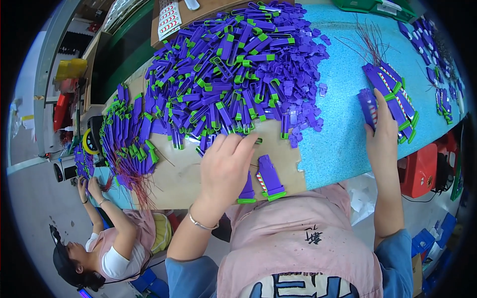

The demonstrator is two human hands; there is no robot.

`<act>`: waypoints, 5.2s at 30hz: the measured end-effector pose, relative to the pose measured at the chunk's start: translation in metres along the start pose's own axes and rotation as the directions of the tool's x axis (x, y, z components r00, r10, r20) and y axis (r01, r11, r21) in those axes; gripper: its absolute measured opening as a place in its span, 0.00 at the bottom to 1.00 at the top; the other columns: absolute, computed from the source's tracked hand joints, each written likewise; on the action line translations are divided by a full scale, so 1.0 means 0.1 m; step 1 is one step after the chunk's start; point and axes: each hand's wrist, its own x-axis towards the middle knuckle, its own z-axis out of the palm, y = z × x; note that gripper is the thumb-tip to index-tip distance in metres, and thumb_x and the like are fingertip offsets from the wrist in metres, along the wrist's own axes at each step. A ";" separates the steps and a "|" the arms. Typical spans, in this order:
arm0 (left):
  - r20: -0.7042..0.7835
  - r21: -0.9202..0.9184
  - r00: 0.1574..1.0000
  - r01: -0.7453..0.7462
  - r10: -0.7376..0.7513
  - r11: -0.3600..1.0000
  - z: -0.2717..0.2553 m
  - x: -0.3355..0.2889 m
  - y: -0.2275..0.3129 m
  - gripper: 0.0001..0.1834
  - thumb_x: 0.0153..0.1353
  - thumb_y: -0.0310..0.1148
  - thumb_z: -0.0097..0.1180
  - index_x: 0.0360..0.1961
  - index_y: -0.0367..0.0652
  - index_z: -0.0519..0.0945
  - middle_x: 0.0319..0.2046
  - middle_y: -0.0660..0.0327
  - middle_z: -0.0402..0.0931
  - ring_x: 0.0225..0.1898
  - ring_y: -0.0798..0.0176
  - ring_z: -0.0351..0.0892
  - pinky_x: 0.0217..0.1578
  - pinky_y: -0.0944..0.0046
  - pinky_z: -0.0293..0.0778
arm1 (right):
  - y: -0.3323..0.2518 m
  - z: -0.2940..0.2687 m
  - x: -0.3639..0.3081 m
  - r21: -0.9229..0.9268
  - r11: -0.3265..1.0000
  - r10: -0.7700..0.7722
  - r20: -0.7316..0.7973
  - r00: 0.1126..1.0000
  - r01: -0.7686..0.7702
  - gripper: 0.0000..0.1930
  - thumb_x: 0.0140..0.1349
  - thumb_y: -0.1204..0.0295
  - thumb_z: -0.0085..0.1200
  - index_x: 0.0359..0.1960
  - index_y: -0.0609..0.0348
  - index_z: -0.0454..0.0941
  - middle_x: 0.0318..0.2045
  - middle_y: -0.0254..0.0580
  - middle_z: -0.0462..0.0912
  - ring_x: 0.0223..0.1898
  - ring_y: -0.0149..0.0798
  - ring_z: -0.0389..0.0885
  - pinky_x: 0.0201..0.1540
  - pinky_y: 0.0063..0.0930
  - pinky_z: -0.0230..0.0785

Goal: The person assembles toy components by attaching small plastic pieces onto larger plastic parts by hand, then applies liquid glue onto the assembled pieces using a squeeze bottle.

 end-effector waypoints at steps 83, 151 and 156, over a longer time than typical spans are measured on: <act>0.267 -0.410 0.862 0.506 -0.430 0.759 0.00 -0.09 0.34 0.04 0.64 0.25 0.52 0.38 0.36 0.78 0.27 0.53 0.78 0.27 0.52 0.77 0.31 0.59 0.72 | -0.35 -0.14 -0.13 0.273 0.962 -0.039 0.221 0.975 -0.023 0.18 0.57 0.71 0.59 0.46 0.69 0.75 0.37 0.55 0.74 0.41 0.55 0.74 0.43 0.45 0.66; 0.053 -0.598 0.980 0.185 -0.191 0.780 0.38 0.32 0.45 0.12 0.58 0.23 0.60 0.43 0.37 0.77 0.35 0.54 0.81 0.30 0.59 0.81 0.30 0.63 0.75 | -0.52 -0.14 -0.41 0.628 0.189 -0.167 0.778 0.606 -0.755 0.05 0.62 0.75 0.56 0.31 0.63 0.76 0.29 0.38 0.81 0.28 0.27 0.78 0.32 0.23 0.69; 0.147 -0.743 0.974 0.223 -0.171 0.631 0.11 0.19 0.64 0.05 0.54 0.23 0.64 0.33 0.38 0.81 0.38 0.56 0.81 0.35 0.60 0.80 0.33 0.67 0.73 | -0.60 -0.11 -0.39 0.663 0.429 -0.164 0.725 0.669 -0.613 0.04 0.63 0.77 0.52 0.31 0.65 0.77 0.28 0.36 0.82 0.28 0.25 0.78 0.30 0.22 0.70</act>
